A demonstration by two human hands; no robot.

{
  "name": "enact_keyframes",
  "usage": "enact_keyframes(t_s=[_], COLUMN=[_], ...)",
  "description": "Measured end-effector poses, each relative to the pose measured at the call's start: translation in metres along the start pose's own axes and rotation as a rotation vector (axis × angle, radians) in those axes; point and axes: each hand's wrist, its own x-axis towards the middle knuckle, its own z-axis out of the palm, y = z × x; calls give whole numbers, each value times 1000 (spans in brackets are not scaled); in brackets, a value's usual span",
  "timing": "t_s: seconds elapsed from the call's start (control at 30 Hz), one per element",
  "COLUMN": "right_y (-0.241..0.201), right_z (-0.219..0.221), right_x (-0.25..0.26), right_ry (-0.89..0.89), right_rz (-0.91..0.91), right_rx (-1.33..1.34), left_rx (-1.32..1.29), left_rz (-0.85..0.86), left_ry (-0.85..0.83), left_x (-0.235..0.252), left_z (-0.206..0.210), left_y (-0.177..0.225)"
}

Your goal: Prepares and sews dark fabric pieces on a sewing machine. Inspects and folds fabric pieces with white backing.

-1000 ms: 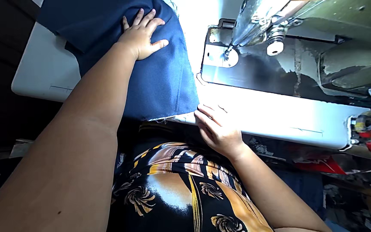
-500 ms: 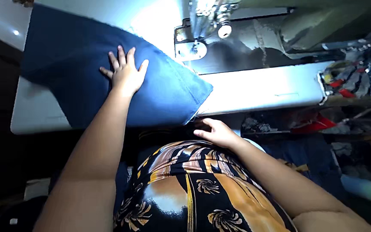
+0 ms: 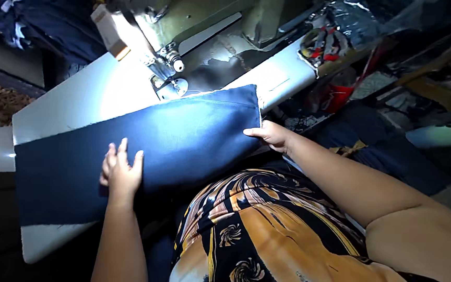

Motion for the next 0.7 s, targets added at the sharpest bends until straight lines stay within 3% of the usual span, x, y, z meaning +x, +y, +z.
enact_keyframes(t_s=[0.2,0.47,0.7], right_y=[5,2,8], right_z=[-30,-55,-56], right_x=[-1,-2,0], right_ry=[158,294,276], right_rz=[-88,-150,-166], right_rx=[-23,10,26], left_rx=[67,-20,7], left_rz=[-292,-67,-60], left_ry=[-68,47,28], left_x=[-8,-27,-25], left_z=[-12,-8,-6], left_y=[-39,-44,-48])
